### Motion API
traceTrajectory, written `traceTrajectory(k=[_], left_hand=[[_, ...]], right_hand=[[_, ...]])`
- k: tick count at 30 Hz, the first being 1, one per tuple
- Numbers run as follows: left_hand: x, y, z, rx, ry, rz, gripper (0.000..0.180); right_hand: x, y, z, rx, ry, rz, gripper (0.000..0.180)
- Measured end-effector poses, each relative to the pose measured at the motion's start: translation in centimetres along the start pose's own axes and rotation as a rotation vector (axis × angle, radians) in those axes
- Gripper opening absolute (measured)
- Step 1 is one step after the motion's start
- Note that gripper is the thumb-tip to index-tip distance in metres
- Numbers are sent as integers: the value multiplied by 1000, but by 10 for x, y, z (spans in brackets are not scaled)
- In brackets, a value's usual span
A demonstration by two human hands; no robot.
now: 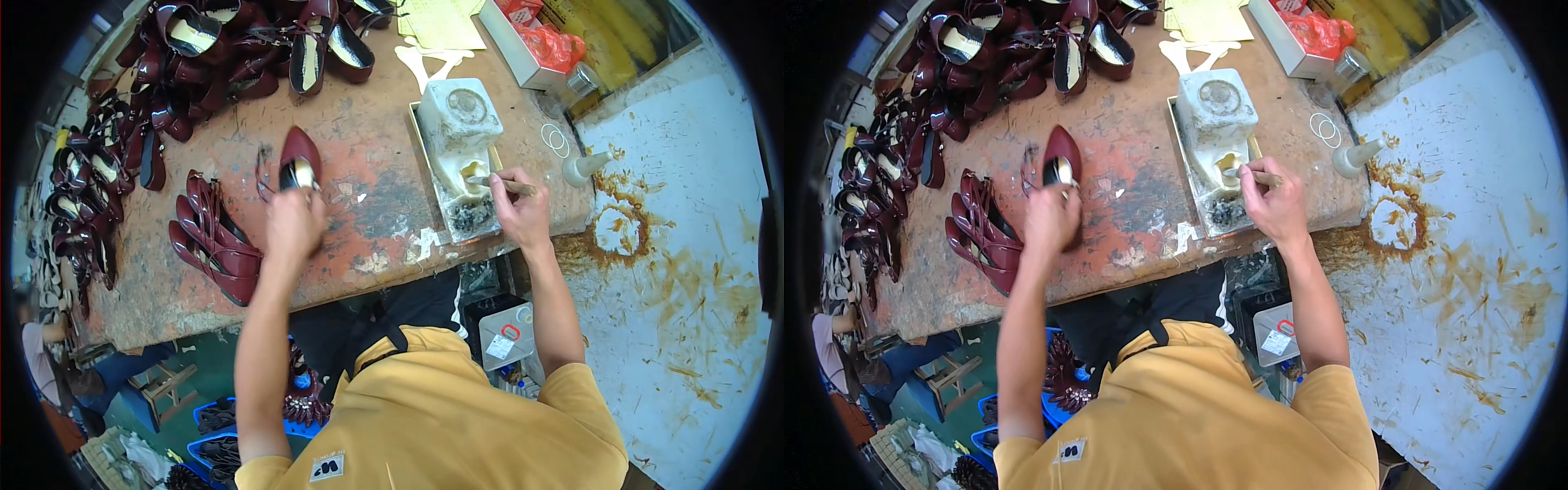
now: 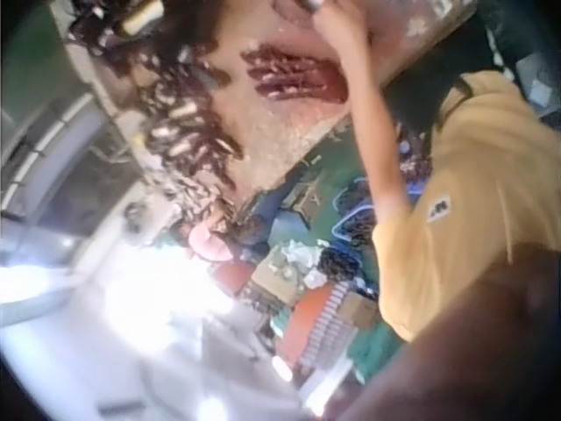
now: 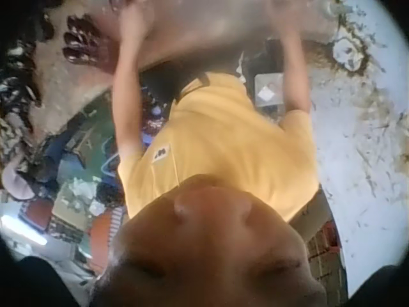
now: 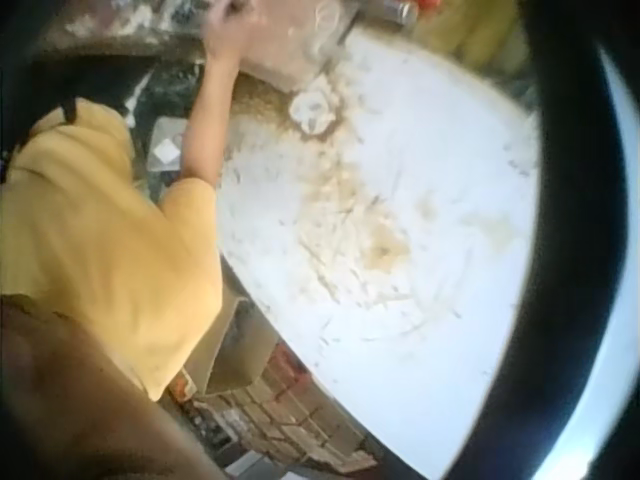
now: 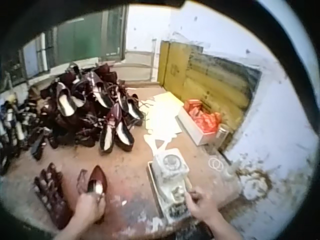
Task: Applying glue to shoe components and assembling shoes in a manufacturing setting.
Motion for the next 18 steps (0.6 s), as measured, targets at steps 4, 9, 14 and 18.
traceTrajectory(k=[4, 9, 14, 18], left_hand=[[21, -32, -65, -4, 46, -215, 23], [-25, 5, -108, -193, -440, -210, 38], [34, 77, -80, -367, -187, -658, 38], [35, 65, -86, -397, -192, -766, 20]], right_hand=[[-11, -3, 10, 137, -61, 151, 15], [-17, -24, 16, 206, 96, 201, 19], [-47, -85, -4, 532, -267, 439, 19], [12, -28, -28, 693, -60, 826, 18]])
Point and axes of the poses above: each hand's wrist, its own z-axis towards the middle knuckle, its own x-axis out of the palm, y = z × x, the point moved 8 cm from there along z, towards the middle knuckle, and after that the axes turned 3 degrees about -x, right-handed, at the moved point
